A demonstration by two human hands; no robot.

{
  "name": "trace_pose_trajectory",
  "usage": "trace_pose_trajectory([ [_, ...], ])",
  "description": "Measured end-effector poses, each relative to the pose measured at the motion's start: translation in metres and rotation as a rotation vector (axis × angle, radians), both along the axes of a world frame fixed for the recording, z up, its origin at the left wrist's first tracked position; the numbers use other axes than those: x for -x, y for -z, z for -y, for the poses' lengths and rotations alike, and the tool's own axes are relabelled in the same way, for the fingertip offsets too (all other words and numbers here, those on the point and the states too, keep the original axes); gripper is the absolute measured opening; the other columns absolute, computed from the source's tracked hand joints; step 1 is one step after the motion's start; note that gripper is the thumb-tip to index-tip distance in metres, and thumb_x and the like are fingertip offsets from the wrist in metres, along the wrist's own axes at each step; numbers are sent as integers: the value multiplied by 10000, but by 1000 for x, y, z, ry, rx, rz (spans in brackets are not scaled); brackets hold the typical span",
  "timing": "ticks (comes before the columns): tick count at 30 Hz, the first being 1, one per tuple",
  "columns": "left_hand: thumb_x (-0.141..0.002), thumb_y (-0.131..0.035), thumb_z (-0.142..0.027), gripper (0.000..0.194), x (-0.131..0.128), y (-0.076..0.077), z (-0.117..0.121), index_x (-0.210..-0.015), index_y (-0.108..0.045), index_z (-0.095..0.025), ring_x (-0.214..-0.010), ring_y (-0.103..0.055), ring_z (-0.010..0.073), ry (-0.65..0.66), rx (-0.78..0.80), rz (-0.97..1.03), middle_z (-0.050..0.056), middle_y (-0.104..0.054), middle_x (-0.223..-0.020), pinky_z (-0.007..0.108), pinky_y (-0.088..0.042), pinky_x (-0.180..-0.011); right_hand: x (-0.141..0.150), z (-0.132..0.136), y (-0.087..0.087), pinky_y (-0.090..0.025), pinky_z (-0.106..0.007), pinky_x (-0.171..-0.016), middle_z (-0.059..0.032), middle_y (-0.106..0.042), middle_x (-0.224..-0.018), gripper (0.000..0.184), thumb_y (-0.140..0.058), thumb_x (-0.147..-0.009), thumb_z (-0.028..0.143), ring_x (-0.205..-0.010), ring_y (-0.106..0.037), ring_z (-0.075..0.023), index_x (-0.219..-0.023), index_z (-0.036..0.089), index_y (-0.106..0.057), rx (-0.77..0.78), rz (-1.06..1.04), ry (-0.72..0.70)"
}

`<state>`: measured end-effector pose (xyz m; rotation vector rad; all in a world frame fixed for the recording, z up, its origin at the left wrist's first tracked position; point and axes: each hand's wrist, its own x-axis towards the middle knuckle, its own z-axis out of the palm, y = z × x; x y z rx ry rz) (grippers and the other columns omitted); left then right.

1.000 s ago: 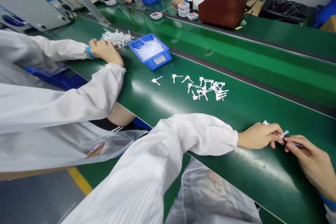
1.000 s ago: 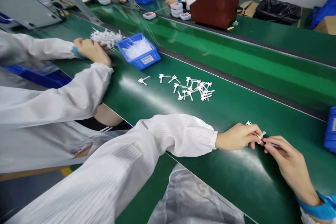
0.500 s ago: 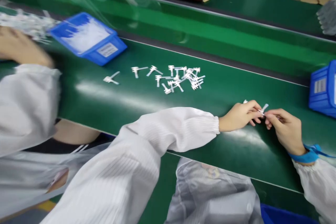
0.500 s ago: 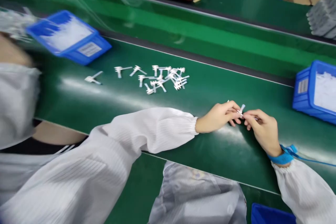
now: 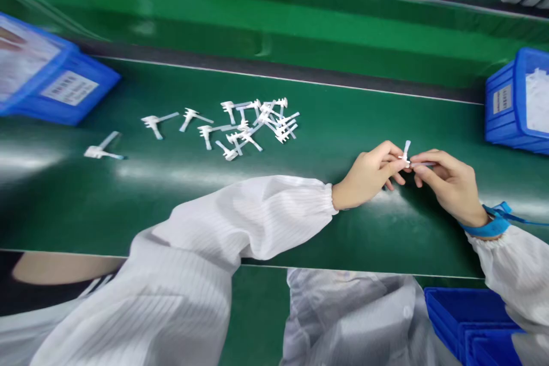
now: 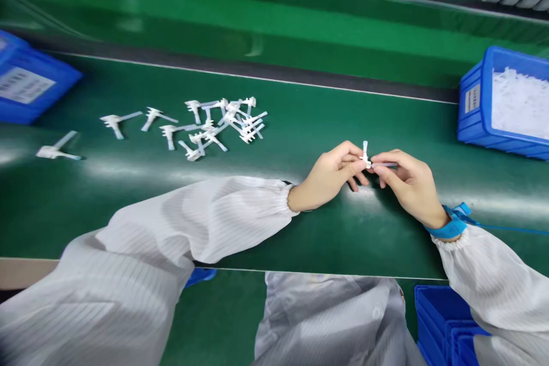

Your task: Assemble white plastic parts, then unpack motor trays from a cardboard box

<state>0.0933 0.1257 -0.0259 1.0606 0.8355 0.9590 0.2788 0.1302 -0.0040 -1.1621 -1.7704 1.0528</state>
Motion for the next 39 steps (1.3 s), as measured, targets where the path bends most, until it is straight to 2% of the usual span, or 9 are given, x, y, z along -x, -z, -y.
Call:
trace_pose_trajectory([
  [4,-926,-615,-304,160,2,0,1,-928,-512,-181,-648,-664,88,24,-27,4,-9,-647,-803,135,-496,-483,1,1,-1,-525,-216,-520,-14,-689,-831,109,-748,-868,314,-558,-611,-91,-940,231,-746,-19,8,28],
  [10,-924,-611,-292,146,3,-2,2,-929,-513,-184,-619,-644,78,28,-59,-6,-13,-654,-801,143,-494,-481,2,-1,-1,-523,-223,-514,-12,-688,-808,42,-744,-871,268,-555,-603,-92,-896,238,-762,-57,-16,-17],
  [15,-921,-620,-292,156,3,-2,3,-901,-510,-182,-588,-629,66,20,-76,-34,-22,-652,-777,138,-485,-482,1,1,2,-516,-242,-537,-12,-688,-831,69,-709,-899,220,-572,-601,-98,-922,255,-764,-123,-8,-43],
  [24,-926,-616,-290,152,5,0,5,-902,-506,-188,-579,-622,59,36,-125,-97,-27,-657,-802,145,-458,-484,2,3,3,-476,-255,-517,-7,-669,-794,61,-702,-911,278,-550,-578,-103,-896,238,-744,-114,-6,-25],
  [29,-942,-602,-233,142,6,-1,7,-864,-491,-190,-564,-603,40,11,-245,-208,-55,-643,-785,156,-476,-555,4,5,5,-475,-275,-527,-8,-672,-800,77,-693,-915,290,-543,-580,-107,-878,237,-735,-103,7,-30],
  [33,-942,-593,-186,173,7,0,9,-820,-470,-193,-544,-578,41,-26,-354,-327,-64,-635,-746,165,-466,-565,7,8,6,-463,-256,-515,8,-671,-777,63,-688,-908,218,-531,-570,-94,-865,237,-730,-135,-1,-31],
  [39,-923,-512,-65,178,9,5,15,-822,-461,-201,-705,-658,78,-152,-649,-487,-35,-673,-771,174,-486,-647,16,16,7,-446,-246,-494,-1,-690,-743,95,-677,-907,197,-521,-563,-99,-826,217,-724,-248,71,32],
])
